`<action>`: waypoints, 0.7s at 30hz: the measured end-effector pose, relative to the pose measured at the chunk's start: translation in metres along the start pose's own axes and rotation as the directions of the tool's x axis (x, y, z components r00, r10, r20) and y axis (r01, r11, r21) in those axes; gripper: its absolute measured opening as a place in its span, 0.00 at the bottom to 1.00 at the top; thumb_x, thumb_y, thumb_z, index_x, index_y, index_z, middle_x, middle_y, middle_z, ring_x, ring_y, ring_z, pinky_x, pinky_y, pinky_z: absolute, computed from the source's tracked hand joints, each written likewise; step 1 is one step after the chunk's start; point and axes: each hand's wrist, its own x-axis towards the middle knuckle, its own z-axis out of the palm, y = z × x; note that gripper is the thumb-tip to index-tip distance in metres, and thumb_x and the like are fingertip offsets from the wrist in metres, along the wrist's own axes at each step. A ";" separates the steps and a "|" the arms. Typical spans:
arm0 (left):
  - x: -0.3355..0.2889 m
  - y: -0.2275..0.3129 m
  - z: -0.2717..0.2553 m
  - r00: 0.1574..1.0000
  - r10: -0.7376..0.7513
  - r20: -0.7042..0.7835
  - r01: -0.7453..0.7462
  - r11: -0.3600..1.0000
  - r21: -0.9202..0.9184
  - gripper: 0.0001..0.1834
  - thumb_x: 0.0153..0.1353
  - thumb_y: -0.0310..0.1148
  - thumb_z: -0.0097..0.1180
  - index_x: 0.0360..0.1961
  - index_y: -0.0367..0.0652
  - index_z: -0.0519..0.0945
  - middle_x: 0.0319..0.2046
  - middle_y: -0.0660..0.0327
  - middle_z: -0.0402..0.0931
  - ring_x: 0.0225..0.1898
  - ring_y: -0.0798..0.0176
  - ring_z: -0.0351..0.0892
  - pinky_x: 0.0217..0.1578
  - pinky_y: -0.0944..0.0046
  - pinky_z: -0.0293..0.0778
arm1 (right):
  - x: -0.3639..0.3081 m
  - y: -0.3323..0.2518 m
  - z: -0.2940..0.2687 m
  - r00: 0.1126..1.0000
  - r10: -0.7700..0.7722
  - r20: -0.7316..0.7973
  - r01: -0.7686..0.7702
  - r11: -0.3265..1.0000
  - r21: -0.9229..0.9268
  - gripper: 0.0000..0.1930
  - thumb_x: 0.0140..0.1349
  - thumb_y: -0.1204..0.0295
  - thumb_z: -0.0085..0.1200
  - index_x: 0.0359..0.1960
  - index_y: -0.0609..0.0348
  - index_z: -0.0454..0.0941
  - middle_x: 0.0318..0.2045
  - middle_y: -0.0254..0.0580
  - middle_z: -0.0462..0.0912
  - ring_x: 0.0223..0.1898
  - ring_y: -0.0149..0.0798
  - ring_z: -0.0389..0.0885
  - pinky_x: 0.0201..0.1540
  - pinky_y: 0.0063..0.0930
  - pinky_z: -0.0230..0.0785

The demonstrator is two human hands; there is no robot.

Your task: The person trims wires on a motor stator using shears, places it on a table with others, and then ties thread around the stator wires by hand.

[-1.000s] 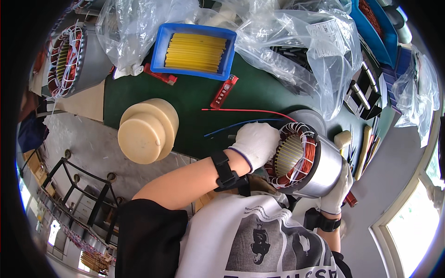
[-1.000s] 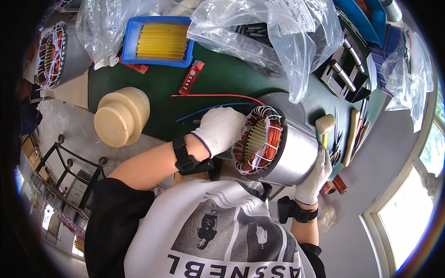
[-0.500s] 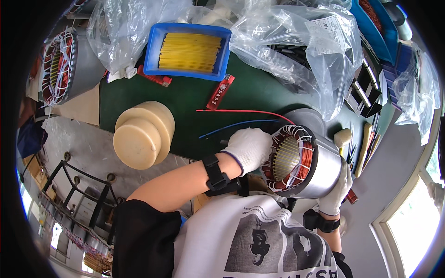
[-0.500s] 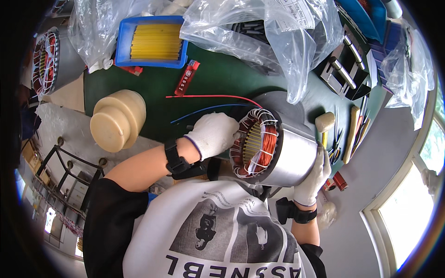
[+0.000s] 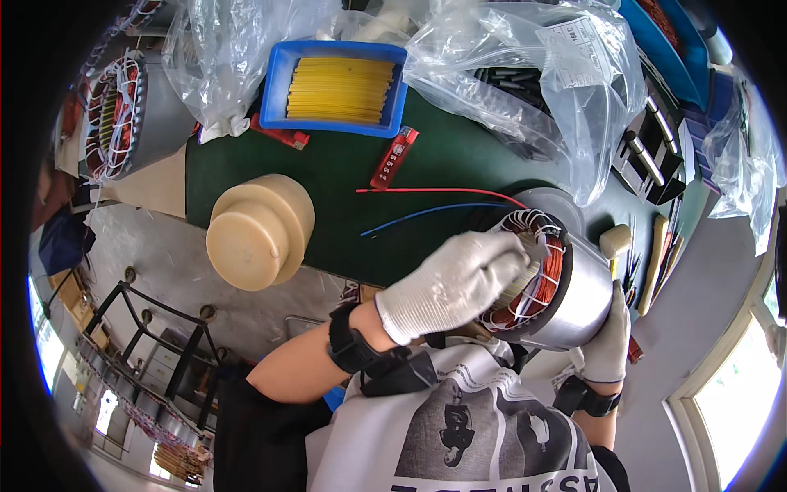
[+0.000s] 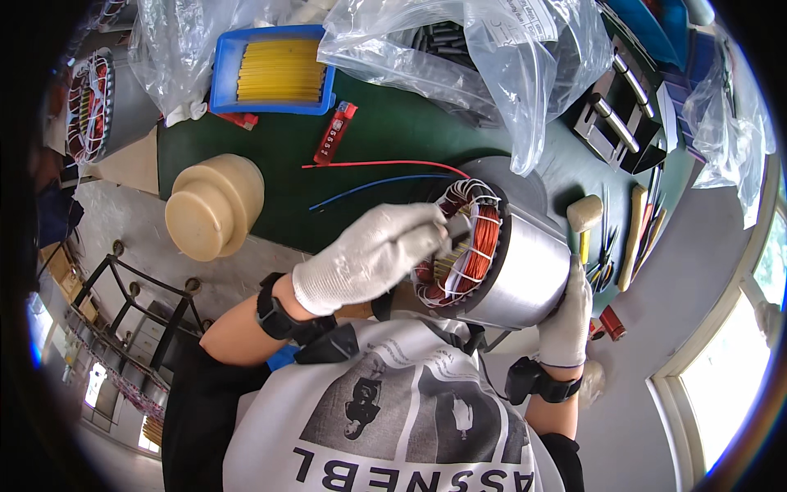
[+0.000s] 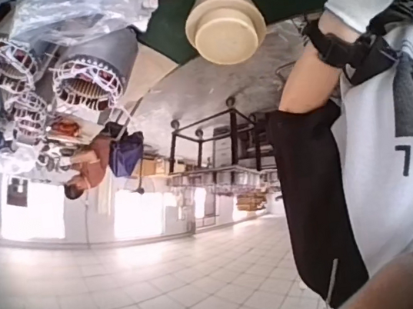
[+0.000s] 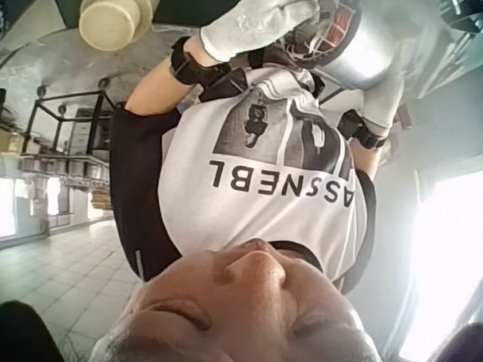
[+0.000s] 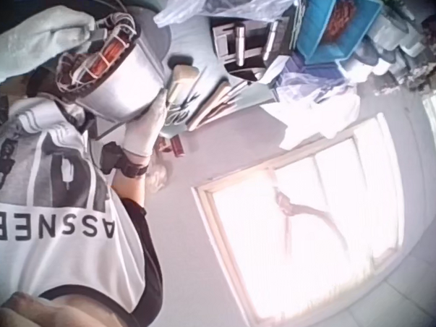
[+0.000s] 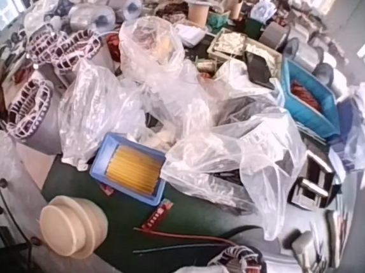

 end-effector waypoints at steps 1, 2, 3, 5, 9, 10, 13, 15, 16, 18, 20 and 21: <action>-0.002 0.006 0.008 0.995 -0.052 0.080 0.062 0.990 -0.128 0.12 0.67 0.34 0.44 0.34 0.34 0.73 0.25 0.55 0.73 0.27 0.61 0.71 0.34 0.65 0.69 | 0.004 -0.005 -0.004 0.987 0.149 0.067 -0.154 0.985 0.079 0.19 0.66 0.59 0.48 0.47 0.63 0.74 0.33 0.35 0.79 0.35 0.28 0.78 0.38 0.22 0.70; -0.004 0.011 0.015 0.999 -0.006 0.050 0.008 0.999 -0.052 0.12 0.67 0.34 0.45 0.35 0.34 0.74 0.24 0.55 0.72 0.26 0.62 0.70 0.34 0.65 0.69 | 0.007 -0.008 -0.008 0.947 0.286 0.146 -0.307 0.940 0.147 0.18 0.66 0.58 0.49 0.45 0.61 0.74 0.33 0.34 0.79 0.35 0.29 0.79 0.38 0.23 0.71; -0.007 0.015 0.022 0.999 -0.020 0.032 0.021 0.999 -0.041 0.12 0.66 0.34 0.45 0.35 0.34 0.74 0.25 0.55 0.73 0.26 0.62 0.70 0.33 0.65 0.69 | 0.010 -0.005 -0.010 0.945 0.302 0.123 -0.319 0.934 0.159 0.15 0.66 0.59 0.49 0.43 0.58 0.75 0.32 0.33 0.79 0.35 0.30 0.79 0.36 0.25 0.72; -0.009 0.029 0.030 1.000 -0.023 0.010 0.023 0.999 0.037 0.10 0.64 0.30 0.48 0.34 0.33 0.76 0.26 0.55 0.74 0.27 0.63 0.74 0.31 0.64 0.70 | 0.008 -0.009 -0.008 0.950 0.289 0.120 -0.309 0.927 0.211 0.15 0.66 0.60 0.49 0.44 0.58 0.75 0.33 0.34 0.80 0.36 0.30 0.79 0.38 0.25 0.72; -0.015 0.056 0.052 0.995 0.036 -0.097 -0.011 0.970 0.244 0.03 0.55 0.25 0.56 0.29 0.36 0.78 0.28 0.54 0.71 0.29 0.59 0.77 0.29 0.61 0.70 | 0.002 -0.005 -0.003 0.966 0.199 0.167 -0.249 0.890 0.382 0.18 0.68 0.60 0.43 0.51 0.59 0.72 0.43 0.39 0.79 0.46 0.35 0.77 0.51 0.32 0.69; -0.015 0.061 0.057 0.995 0.046 -0.088 -0.021 0.964 0.263 0.03 0.55 0.25 0.56 0.29 0.36 0.78 0.28 0.54 0.71 0.29 0.59 0.77 0.29 0.61 0.70 | 0.002 -0.004 -0.001 0.967 0.137 0.214 -0.221 0.870 0.440 0.20 0.69 0.59 0.40 0.54 0.59 0.70 0.47 0.41 0.78 0.50 0.37 0.76 0.56 0.34 0.66; -0.009 0.070 0.077 0.921 0.388 -0.029 -0.313 0.784 0.536 0.06 0.48 0.28 0.62 0.28 0.41 0.78 0.28 0.52 0.68 0.28 0.50 0.73 0.28 0.58 0.69 | -0.003 -0.006 0.016 0.915 -0.076 0.397 -0.188 0.789 0.585 0.23 0.69 0.57 0.35 0.56 0.59 0.69 0.53 0.45 0.76 0.54 0.44 0.74 0.59 0.40 0.63; -0.008 0.070 0.091 0.918 0.396 0.031 -0.310 0.666 0.678 0.07 0.46 0.30 0.63 0.26 0.42 0.78 0.30 0.52 0.69 0.30 0.50 0.74 0.29 0.56 0.70 | 0.025 0.021 0.015 0.815 -0.083 0.574 -0.432 0.574 0.696 0.24 0.68 0.56 0.34 0.56 0.58 0.69 0.52 0.45 0.77 0.53 0.47 0.74 0.59 0.45 0.64; -0.005 0.064 0.098 0.903 0.426 0.054 -0.335 0.621 0.708 0.08 0.45 0.30 0.64 0.26 0.42 0.78 0.31 0.51 0.69 0.31 0.50 0.74 0.30 0.56 0.71 | 0.031 0.032 0.015 0.747 -0.159 0.645 -0.545 0.408 0.732 0.24 0.67 0.56 0.34 0.56 0.58 0.69 0.52 0.46 0.76 0.54 0.48 0.74 0.59 0.46 0.64; -0.001 0.059 0.106 0.903 0.419 0.093 -0.345 0.580 0.737 0.09 0.43 0.30 0.64 0.26 0.41 0.78 0.33 0.49 0.70 0.32 0.50 0.74 0.32 0.55 0.72 | 0.034 0.044 0.013 0.836 -0.020 0.549 -0.483 0.449 0.752 0.25 0.66 0.55 0.34 0.55 0.58 0.70 0.52 0.45 0.77 0.54 0.48 0.74 0.59 0.45 0.64; 0.000 0.056 0.109 0.906 0.406 0.119 -0.344 0.544 0.765 0.10 0.42 0.30 0.65 0.27 0.40 0.78 0.35 0.48 0.71 0.32 0.50 0.75 0.32 0.56 0.72 | 0.036 0.049 0.011 0.809 -0.025 0.587 -0.531 0.398 0.748 0.25 0.66 0.54 0.34 0.55 0.58 0.70 0.52 0.44 0.77 0.53 0.47 0.74 0.59 0.45 0.64; 0.000 0.054 0.111 0.901 0.413 0.131 -0.357 0.534 0.766 0.11 0.41 0.30 0.65 0.27 0.40 0.78 0.35 0.49 0.71 0.32 0.50 0.74 0.32 0.56 0.71 | 0.032 0.048 0.008 0.784 -0.032 0.619 -0.566 0.373 0.736 0.26 0.66 0.53 0.35 0.54 0.58 0.70 0.51 0.44 0.77 0.53 0.47 0.74 0.59 0.44 0.64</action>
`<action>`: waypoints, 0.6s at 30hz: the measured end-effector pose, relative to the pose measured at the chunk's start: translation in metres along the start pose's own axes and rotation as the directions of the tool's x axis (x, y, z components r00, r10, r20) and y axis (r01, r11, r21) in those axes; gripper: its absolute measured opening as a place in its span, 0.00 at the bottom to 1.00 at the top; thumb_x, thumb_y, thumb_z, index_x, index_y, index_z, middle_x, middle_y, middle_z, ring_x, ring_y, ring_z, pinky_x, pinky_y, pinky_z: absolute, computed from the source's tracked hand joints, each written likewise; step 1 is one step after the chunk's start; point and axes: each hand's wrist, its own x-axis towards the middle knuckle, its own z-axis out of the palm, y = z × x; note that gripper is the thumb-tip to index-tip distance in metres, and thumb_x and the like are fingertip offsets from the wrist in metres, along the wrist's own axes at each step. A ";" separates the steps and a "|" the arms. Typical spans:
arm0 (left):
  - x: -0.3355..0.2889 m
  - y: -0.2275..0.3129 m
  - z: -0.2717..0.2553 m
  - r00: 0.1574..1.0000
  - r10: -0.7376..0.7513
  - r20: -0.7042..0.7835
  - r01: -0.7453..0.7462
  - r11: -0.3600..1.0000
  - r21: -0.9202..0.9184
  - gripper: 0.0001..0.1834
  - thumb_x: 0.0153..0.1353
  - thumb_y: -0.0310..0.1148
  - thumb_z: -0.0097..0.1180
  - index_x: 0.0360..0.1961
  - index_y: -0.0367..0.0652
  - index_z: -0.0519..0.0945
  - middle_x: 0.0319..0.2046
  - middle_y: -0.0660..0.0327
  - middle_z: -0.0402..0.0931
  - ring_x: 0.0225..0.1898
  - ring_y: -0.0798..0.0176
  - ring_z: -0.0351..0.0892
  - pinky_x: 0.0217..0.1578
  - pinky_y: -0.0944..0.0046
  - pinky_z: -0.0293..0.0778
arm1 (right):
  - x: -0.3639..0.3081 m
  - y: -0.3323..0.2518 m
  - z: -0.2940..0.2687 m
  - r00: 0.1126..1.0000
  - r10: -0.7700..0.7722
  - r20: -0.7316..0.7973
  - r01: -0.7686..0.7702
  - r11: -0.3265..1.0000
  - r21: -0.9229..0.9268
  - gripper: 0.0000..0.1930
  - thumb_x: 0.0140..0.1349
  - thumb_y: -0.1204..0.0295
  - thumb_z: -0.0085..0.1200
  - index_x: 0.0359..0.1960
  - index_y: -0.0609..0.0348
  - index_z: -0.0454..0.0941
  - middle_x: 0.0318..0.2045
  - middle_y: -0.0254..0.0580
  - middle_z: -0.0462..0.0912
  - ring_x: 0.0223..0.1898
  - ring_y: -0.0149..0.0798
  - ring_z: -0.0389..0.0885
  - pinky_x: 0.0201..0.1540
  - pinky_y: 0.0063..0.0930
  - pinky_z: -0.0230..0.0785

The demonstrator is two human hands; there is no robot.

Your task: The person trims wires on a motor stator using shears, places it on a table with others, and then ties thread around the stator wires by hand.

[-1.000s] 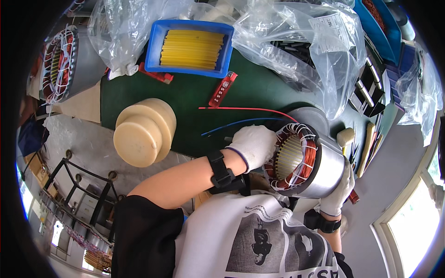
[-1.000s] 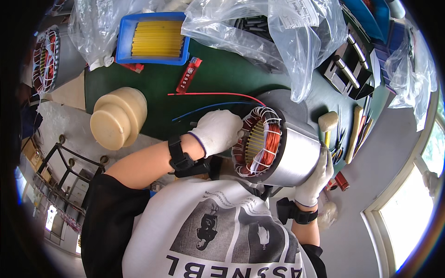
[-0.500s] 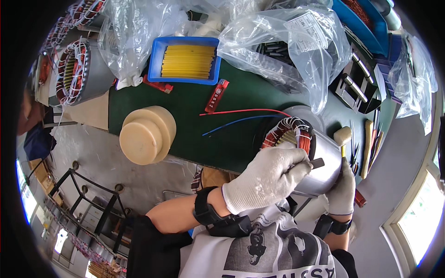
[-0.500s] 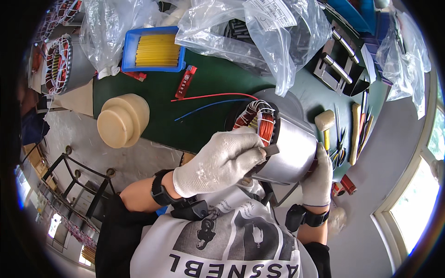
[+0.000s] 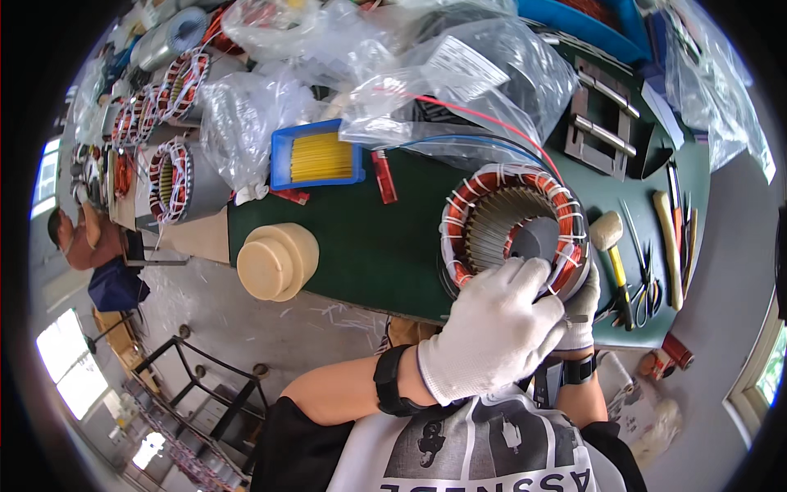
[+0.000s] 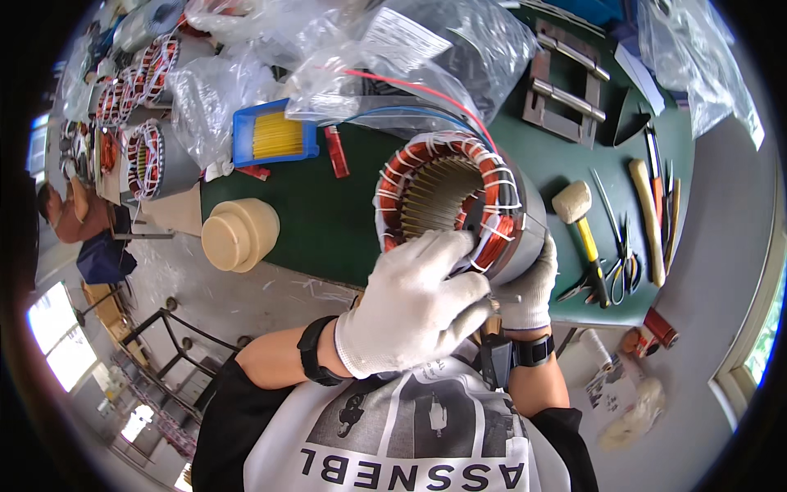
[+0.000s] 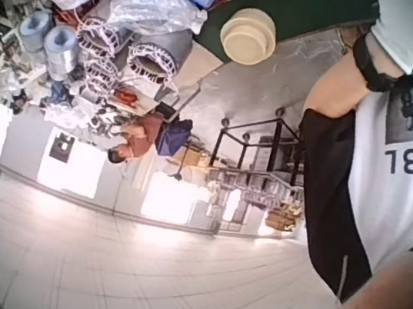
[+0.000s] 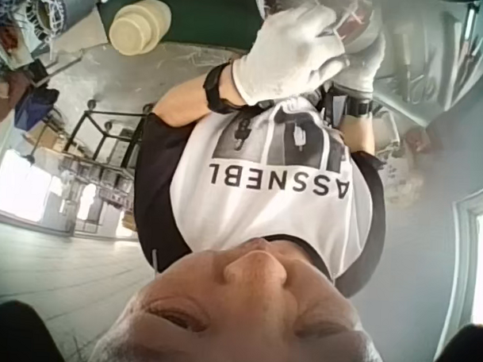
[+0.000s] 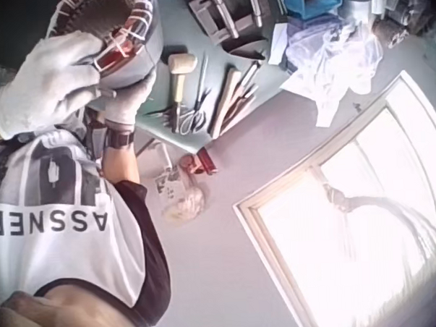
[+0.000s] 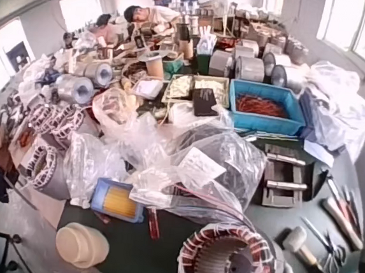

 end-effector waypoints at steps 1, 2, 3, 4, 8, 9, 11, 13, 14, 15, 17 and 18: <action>0.000 -0.002 0.006 0.999 0.033 -0.021 -0.032 0.999 0.026 0.12 0.39 0.30 0.65 0.27 0.41 0.78 0.35 0.50 0.71 0.31 0.52 0.74 0.31 0.57 0.71 | 0.002 0.000 0.001 0.988 -0.068 -0.139 0.053 0.993 -0.103 0.23 0.67 0.56 0.35 0.53 0.58 0.71 0.50 0.42 0.77 0.52 0.45 0.75 0.58 0.40 0.65; 0.001 -0.002 0.011 0.999 0.046 -0.024 -0.044 0.998 0.054 0.13 0.38 0.31 0.65 0.27 0.41 0.78 0.36 0.51 0.71 0.30 0.52 0.74 0.30 0.58 0.71 | 0.008 -0.002 -0.006 0.962 -0.129 -0.241 0.104 0.988 -0.112 0.21 0.67 0.58 0.36 0.52 0.58 0.72 0.49 0.41 0.78 0.51 0.44 0.75 0.57 0.37 0.66; 0.002 -0.001 0.014 0.998 0.055 -0.026 -0.053 0.995 0.084 0.14 0.36 0.31 0.66 0.27 0.42 0.78 0.36 0.52 0.71 0.30 0.53 0.74 0.29 0.58 0.71 | 0.011 -0.002 -0.015 0.922 -0.181 -0.342 0.146 0.981 -0.124 0.19 0.68 0.60 0.36 0.52 0.57 0.72 0.48 0.40 0.78 0.50 0.42 0.75 0.55 0.35 0.67; 0.003 -0.001 0.018 0.998 0.055 0.001 -0.055 0.995 0.085 0.14 0.36 0.31 0.66 0.27 0.42 0.78 0.36 0.52 0.71 0.30 0.53 0.74 0.29 0.58 0.71 | 0.010 -0.003 -0.025 0.887 -0.317 -0.336 0.213 0.926 -0.312 0.16 0.69 0.64 0.37 0.49 0.59 0.73 0.45 0.38 0.78 0.45 0.38 0.76 0.51 0.30 0.67; 0.004 0.000 0.034 0.990 0.130 0.053 -0.136 0.982 0.128 0.17 0.34 0.33 0.66 0.29 0.42 0.78 0.38 0.50 0.71 0.29 0.54 0.74 0.30 0.59 0.72 | -0.004 -0.021 -0.005 0.712 -0.690 0.127 0.315 0.153 -0.937 0.16 0.70 0.67 0.37 0.44 0.67 0.75 0.36 0.41 0.77 0.38 0.33 0.73 0.46 0.25 0.64; 0.002 0.004 0.038 0.987 0.140 0.084 -0.151 0.978 0.142 0.18 0.34 0.34 0.66 0.30 0.42 0.78 0.39 0.50 0.71 0.29 0.54 0.74 0.30 0.59 0.73 | -0.008 -0.022 0.005 0.742 -0.661 0.111 0.269 0.142 -0.953 0.16 0.69 0.67 0.38 0.43 0.68 0.76 0.37 0.41 0.77 0.37 0.33 0.73 0.46 0.25 0.64; -0.005 0.007 0.051 0.968 0.182 0.174 -0.209 0.965 0.156 0.19 0.34 0.35 0.66 0.31 0.42 0.78 0.41 0.49 0.71 0.32 0.53 0.75 0.34 0.58 0.75 | -0.010 -0.028 0.010 0.823 -0.568 -0.015 0.218 0.340 -0.915 0.17 0.69 0.67 0.39 0.43 0.69 0.76 0.36 0.43 0.78 0.36 0.33 0.73 0.45 0.26 0.65; -0.001 0.013 0.053 0.925 0.146 0.350 -0.152 0.988 -0.010 0.16 0.39 0.34 0.65 0.32 0.42 0.78 0.45 0.48 0.72 0.36 0.51 0.77 0.36 0.59 0.75 | -0.006 -0.030 -0.014 0.771 -0.629 0.098 0.295 0.218 -0.930 0.16 0.67 0.67 0.42 0.42 0.70 0.76 0.33 0.41 0.78 0.35 0.33 0.76 0.42 0.24 0.67; -0.001 0.013 0.051 0.914 0.173 0.367 -0.129 0.982 -0.141 0.14 0.43 0.34 0.64 0.32 0.42 0.78 0.46 0.48 0.72 0.37 0.52 0.77 0.36 0.59 0.75 | -0.006 -0.033 -0.025 0.831 -0.556 -0.013 0.281 0.439 -0.854 0.16 0.67 0.67 0.43 0.41 0.70 0.76 0.34 0.41 0.79 0.35 0.32 0.76 0.42 0.23 0.68; -0.001 0.015 0.046 0.900 0.202 0.385 -0.102 0.959 -0.264 0.12 0.47 0.35 0.63 0.32 0.42 0.78 0.47 0.48 0.73 0.38 0.52 0.78 0.36 0.60 0.75 | -0.006 -0.039 -0.039 0.883 -0.459 -0.100 0.251 0.640 -0.727 0.15 0.67 0.67 0.44 0.41 0.69 0.76 0.34 0.40 0.79 0.35 0.31 0.77 0.41 0.22 0.68; -0.004 0.008 0.024 0.913 0.067 0.402 0.088 0.931 -0.355 0.18 0.62 0.45 0.53 0.27 0.40 0.78 0.31 0.52 0.80 0.26 0.59 0.81 0.30 0.62 0.77 | 0.002 -0.038 -0.094 0.878 -0.446 -0.173 0.289 0.783 -0.551 0.14 0.66 0.68 0.45 0.43 0.68 0.75 0.34 0.41 0.78 0.36 0.31 0.77 0.41 0.25 0.70; -0.007 0.006 0.013 0.911 -0.227 0.345 0.333 0.898 -0.287 0.26 0.66 0.52 0.46 0.23 0.40 0.77 0.24 0.56 0.79 0.22 0.66 0.79 0.24 0.66 0.75 | -0.002 -0.034 -0.094 0.813 -0.577 -0.079 0.346 0.588 -0.731 0.13 0.65 0.69 0.46 0.43 0.68 0.75 0.34 0.43 0.78 0.36 0.34 0.77 0.41 0.27 0.70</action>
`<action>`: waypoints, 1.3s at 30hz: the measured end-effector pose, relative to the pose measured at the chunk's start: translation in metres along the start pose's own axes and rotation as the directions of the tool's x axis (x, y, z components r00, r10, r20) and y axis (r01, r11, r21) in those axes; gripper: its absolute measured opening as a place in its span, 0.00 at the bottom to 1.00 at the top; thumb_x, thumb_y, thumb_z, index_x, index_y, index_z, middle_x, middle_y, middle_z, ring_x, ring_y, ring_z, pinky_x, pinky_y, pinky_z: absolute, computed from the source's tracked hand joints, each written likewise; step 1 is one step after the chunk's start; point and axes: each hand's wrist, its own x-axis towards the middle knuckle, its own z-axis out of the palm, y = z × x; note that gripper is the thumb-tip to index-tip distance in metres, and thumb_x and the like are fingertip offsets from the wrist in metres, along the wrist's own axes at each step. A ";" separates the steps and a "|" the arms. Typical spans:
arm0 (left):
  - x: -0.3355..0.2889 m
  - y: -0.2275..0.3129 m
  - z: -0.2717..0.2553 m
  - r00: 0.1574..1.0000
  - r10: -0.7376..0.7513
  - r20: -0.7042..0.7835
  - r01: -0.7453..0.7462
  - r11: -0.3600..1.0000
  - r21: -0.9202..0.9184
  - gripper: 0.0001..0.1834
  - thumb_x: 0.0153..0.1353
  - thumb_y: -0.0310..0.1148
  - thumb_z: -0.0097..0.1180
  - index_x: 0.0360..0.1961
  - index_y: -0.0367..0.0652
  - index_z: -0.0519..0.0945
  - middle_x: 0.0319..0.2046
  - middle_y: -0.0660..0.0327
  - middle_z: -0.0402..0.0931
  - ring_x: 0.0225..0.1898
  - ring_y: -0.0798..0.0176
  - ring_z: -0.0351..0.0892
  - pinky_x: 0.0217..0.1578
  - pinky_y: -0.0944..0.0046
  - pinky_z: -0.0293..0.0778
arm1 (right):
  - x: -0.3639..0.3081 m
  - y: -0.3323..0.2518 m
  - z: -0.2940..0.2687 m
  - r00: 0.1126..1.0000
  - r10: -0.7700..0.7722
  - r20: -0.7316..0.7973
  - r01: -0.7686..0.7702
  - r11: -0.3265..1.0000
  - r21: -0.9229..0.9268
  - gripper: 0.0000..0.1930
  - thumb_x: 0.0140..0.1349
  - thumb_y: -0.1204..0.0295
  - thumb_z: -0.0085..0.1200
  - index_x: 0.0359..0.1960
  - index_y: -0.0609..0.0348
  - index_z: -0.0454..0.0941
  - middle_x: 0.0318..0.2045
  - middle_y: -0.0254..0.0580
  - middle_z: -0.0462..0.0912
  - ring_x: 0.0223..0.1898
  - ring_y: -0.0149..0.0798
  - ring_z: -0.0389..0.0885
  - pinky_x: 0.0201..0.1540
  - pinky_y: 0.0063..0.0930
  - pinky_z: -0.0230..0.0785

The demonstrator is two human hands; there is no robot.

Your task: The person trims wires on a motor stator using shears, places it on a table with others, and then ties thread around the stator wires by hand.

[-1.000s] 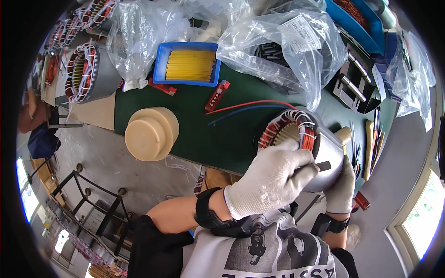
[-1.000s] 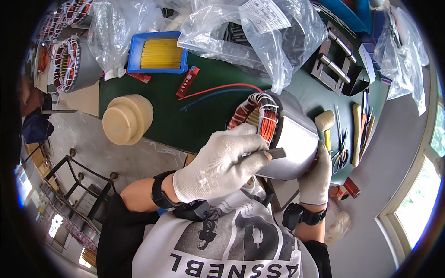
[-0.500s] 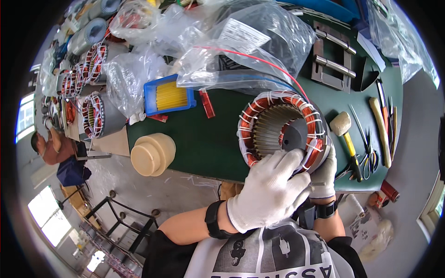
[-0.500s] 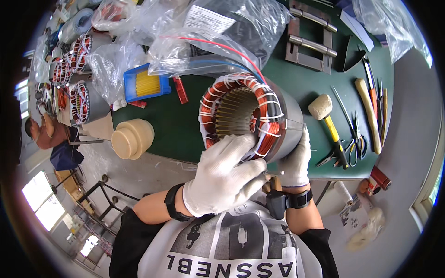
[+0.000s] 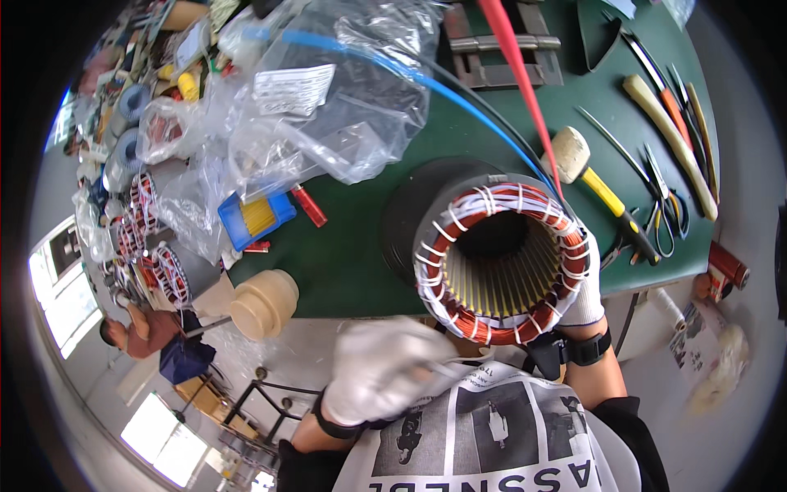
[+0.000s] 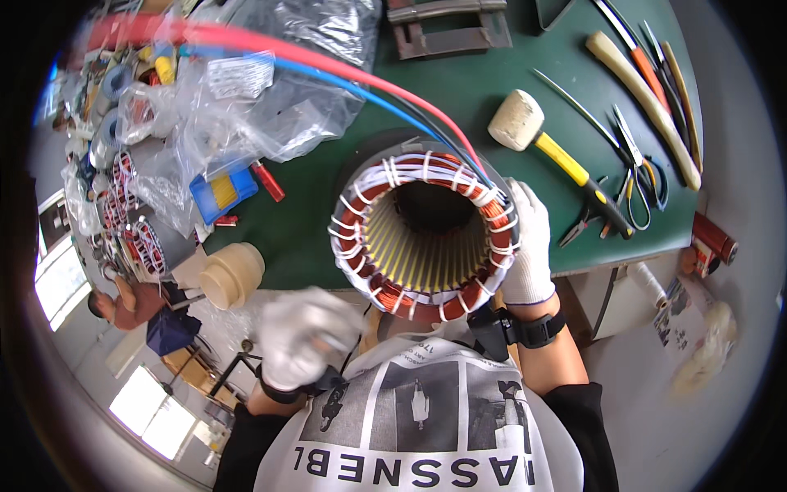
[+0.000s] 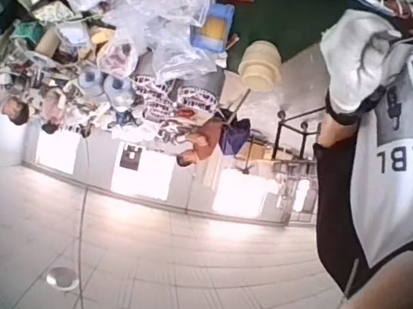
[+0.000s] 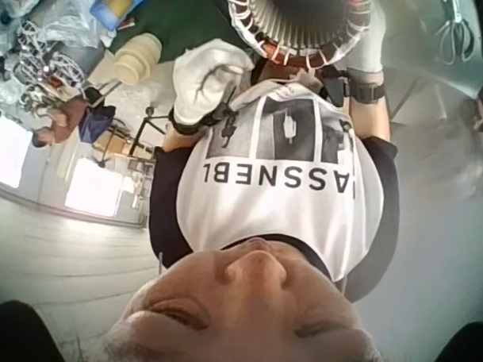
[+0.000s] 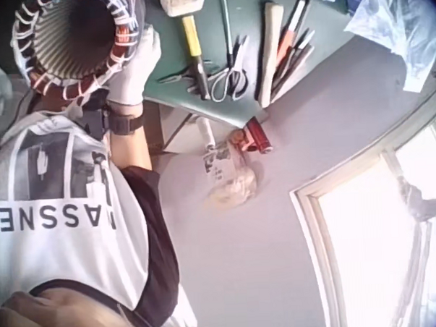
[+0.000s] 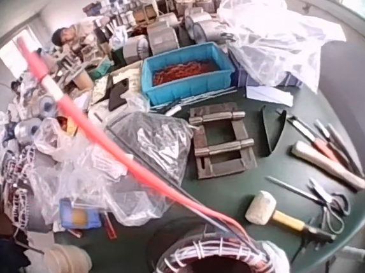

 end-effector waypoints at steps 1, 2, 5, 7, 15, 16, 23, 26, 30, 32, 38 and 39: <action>-0.020 -0.013 -0.008 0.960 -0.149 -0.239 0.157 0.987 0.018 0.27 0.67 0.53 0.44 0.25 0.39 0.76 0.21 0.62 0.75 0.19 0.74 0.73 0.20 0.71 0.68 | -0.004 -0.005 0.008 0.987 -0.159 0.030 0.162 0.968 -0.190 0.13 0.63 0.71 0.47 0.43 0.68 0.75 0.35 0.46 0.78 0.37 0.38 0.78 0.41 0.30 0.71; -0.021 -0.011 -0.009 0.779 -0.385 -0.495 0.420 0.906 -0.044 0.25 0.67 0.51 0.45 0.31 0.36 0.76 0.19 0.66 0.71 0.18 0.77 0.65 0.19 0.74 0.61 | -0.006 -0.002 0.008 0.981 -0.194 -0.001 0.188 0.948 -0.258 0.13 0.58 0.74 0.48 0.43 0.69 0.74 0.37 0.51 0.78 0.38 0.46 0.78 0.44 0.33 0.70; -0.032 -0.077 -0.038 0.646 -0.471 -0.601 0.675 0.721 0.160 0.16 0.65 0.35 0.47 0.48 0.37 0.77 0.21 0.64 0.74 0.20 0.72 0.70 0.23 0.71 0.66 | -0.009 -0.036 0.015 0.879 -0.406 0.251 0.464 0.604 -0.648 0.12 0.60 0.74 0.46 0.41 0.70 0.74 0.37 0.52 0.77 0.39 0.48 0.77 0.45 0.32 0.68; -0.042 -0.127 -0.051 0.824 -0.164 -0.543 0.532 0.555 0.639 0.14 0.62 0.31 0.48 0.47 0.40 0.78 0.25 0.58 0.77 0.24 0.60 0.76 0.28 0.63 0.72 | -0.009 -0.033 0.012 0.858 -0.449 0.251 0.498 0.606 -0.620 0.13 0.64 0.71 0.44 0.41 0.70 0.75 0.38 0.52 0.78 0.39 0.45 0.77 0.46 0.30 0.67; 0.027 -0.111 -0.018 0.841 -0.263 -0.473 0.420 0.868 0.264 0.21 0.68 0.43 0.43 0.51 0.39 0.75 0.50 0.50 0.74 0.51 0.52 0.75 0.53 0.60 0.67 | 0.000 -0.044 0.003 0.989 0.026 0.145 0.011 0.969 -0.248 0.17 0.66 0.66 0.43 0.47 0.70 0.74 0.39 0.47 0.78 0.41 0.35 0.75 0.48 0.25 0.66; 0.043 -0.095 -0.007 0.825 -0.369 -0.428 0.426 0.904 0.043 0.27 0.70 0.48 0.37 0.53 0.34 0.74 0.52 0.50 0.74 0.52 0.56 0.74 0.53 0.62 0.66 | 0.002 -0.048 0.006 0.989 0.076 0.130 -0.049 0.979 -0.197 0.18 0.66 0.66 0.43 0.47 0.70 0.74 0.39 0.47 0.78 0.41 0.35 0.75 0.49 0.25 0.65; 0.064 -0.080 0.017 0.935 -0.138 -0.326 0.130 0.990 -0.047 0.23 0.68 0.39 0.40 0.52 0.30 0.74 0.50 0.50 0.75 0.54 0.59 0.72 0.56 0.64 0.63 | 0.012 -0.039 -0.004 0.949 -0.038 0.312 0.205 0.826 -0.525 0.18 0.63 0.75 0.47 0.54 0.68 0.69 0.45 0.51 0.77 0.48 0.48 0.77 0.55 0.30 0.65; 0.073 -0.088 0.010 0.864 -0.448 -0.228 0.342 0.856 -0.387 0.22 0.68 0.37 0.39 0.53 0.30 0.72 0.50 0.50 0.75 0.53 0.60 0.72 0.56 0.65 0.63 | 0.008 -0.033 -0.003 0.970 0.103 0.219 -0.046 0.967 -0.252 0.17 0.63 0.76 0.46 0.54 0.66 0.69 0.46 0.50 0.77 0.49 0.45 0.77 0.54 0.33 0.68; 0.068 -0.085 0.010 0.908 -0.316 -0.275 0.219 0.918 -0.331 0.21 0.68 0.35 0.39 0.53 0.30 0.72 0.50 0.49 0.75 0.52 0.59 0.72 0.56 0.65 0.63 | -0.002 -0.067 0.027 0.926 0.226 0.303 -0.291 0.937 0.192 0.14 0.65 0.75 0.45 0.52 0.64 0.72 0.45 0.40 0.78 0.45 0.33 0.77 0.51 0.27 0.69; 0.067 -0.093 0.012 0.900 -0.338 -0.276 0.235 0.908 -0.346 0.20 0.68 0.36 0.40 0.53 0.31 0.73 0.48 0.49 0.76 0.51 0.58 0.73 0.55 0.64 0.64 | -0.004 -0.071 0.030 0.919 0.203 0.338 -0.270 0.949 0.163 0.13 0.65 0.75 0.46 0.50 0.63 0.73 0.45 0.37 0.79 0.44 0.30 0.77 0.50 0.25 0.70; 0.058 -0.096 0.026 0.911 -0.097 -0.401 0.000 0.972 -0.234 0.18 0.65 0.29 0.40 0.51 0.29 0.72 0.50 0.45 0.74 0.53 0.50 0.73 0.56 0.61 0.65 | 0.001 -0.070 0.024 0.877 0.237 0.419 -0.308 0.945 0.109 0.15 0.65 0.77 0.44 0.52 0.63 0.71 0.48 0.38 0.78 0.47 0.32 0.76 0.52 0.27 0.69; 0.061 -0.094 0.028 0.906 -0.087 -0.414 -0.010 0.974 -0.226 0.18 0.65 0.29 0.40 0.51 0.29 0.72 0.50 0.45 0.74 0.53 0.50 0.73 0.56 0.61 0.65 | 0.001 -0.066 0.020 0.882 0.206 0.423 -0.285 0.949 0.133 0.15 0.67 0.73 0.39 0.53 0.64 0.70 0.48 0.41 0.78 0.47 0.35 0.77 0.53 0.30 0.70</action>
